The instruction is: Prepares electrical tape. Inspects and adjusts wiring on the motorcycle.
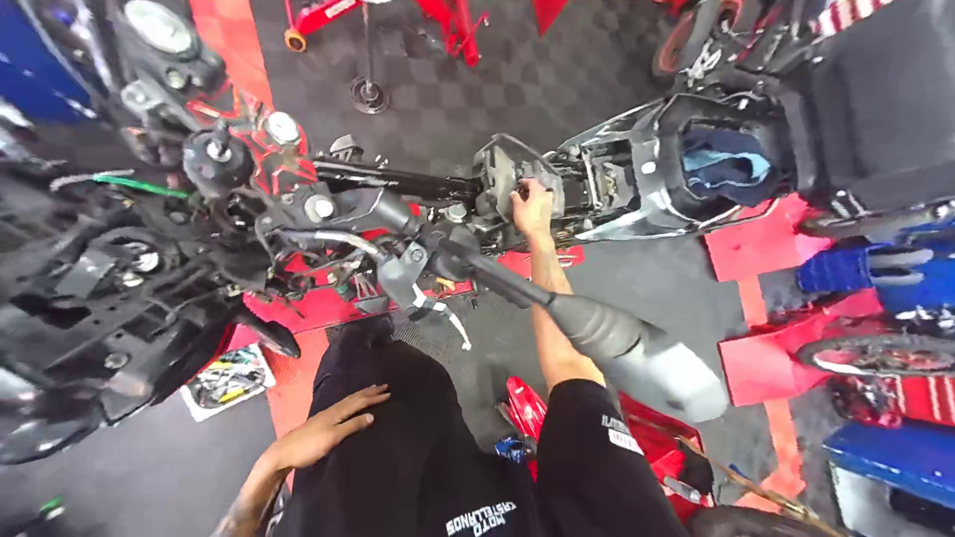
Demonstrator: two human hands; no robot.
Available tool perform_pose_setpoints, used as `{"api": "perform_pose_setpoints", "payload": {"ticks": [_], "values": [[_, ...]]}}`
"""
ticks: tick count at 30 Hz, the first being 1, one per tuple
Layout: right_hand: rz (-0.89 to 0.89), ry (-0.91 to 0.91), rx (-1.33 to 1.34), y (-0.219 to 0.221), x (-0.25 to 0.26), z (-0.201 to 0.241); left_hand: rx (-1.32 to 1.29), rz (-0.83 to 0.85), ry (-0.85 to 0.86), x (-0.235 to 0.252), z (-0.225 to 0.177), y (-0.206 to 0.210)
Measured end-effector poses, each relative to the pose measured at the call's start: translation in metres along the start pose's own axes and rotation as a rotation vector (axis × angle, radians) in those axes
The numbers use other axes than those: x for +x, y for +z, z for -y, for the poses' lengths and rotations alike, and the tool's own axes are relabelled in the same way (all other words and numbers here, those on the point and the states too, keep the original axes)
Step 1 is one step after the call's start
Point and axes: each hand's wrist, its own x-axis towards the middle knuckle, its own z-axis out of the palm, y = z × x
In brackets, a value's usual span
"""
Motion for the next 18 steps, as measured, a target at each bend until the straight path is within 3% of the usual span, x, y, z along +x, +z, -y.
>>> {"api": "perform_pose_setpoints", "payload": {"ticks": [2,4,8,9,11,13,14,15,16,18], "values": [[-0.013,0.012,-0.028,0.008,-0.009,0.003,0.007,-0.045,0.013,-0.008,-0.009,-0.001],[-0.166,-0.036,0.031,-0.003,-0.039,0.002,0.000,-0.170,0.074,-0.004,-0.023,-0.004],[-0.455,0.027,0.343,-0.002,-0.154,-0.016,-0.113,-0.460,0.205,0.020,-0.071,0.000],[-0.401,0.079,0.424,0.011,-0.188,-0.019,-0.174,-0.492,0.246,0.031,-0.084,-0.001],[-0.077,0.282,0.460,0.060,-0.264,-0.045,-0.287,-0.493,0.332,0.053,-0.102,-0.001],[0.211,0.319,0.543,0.116,-0.342,-0.074,-0.408,-0.495,0.364,0.072,-0.116,0.000],[0.289,0.330,0.610,0.124,-0.380,-0.065,-0.480,-0.510,0.360,0.079,-0.123,0.003],[0.363,0.469,0.656,0.109,-0.404,-0.033,-0.556,-0.538,0.342,0.086,-0.129,0.006],[0.575,0.936,0.731,0.068,-0.395,0.017,-0.625,-0.580,0.313,0.092,-0.135,0.010],[0.579,1.136,0.844,0.060,-0.406,0.027,-0.733,-0.661,0.278,0.103,-0.144,0.015]]}}
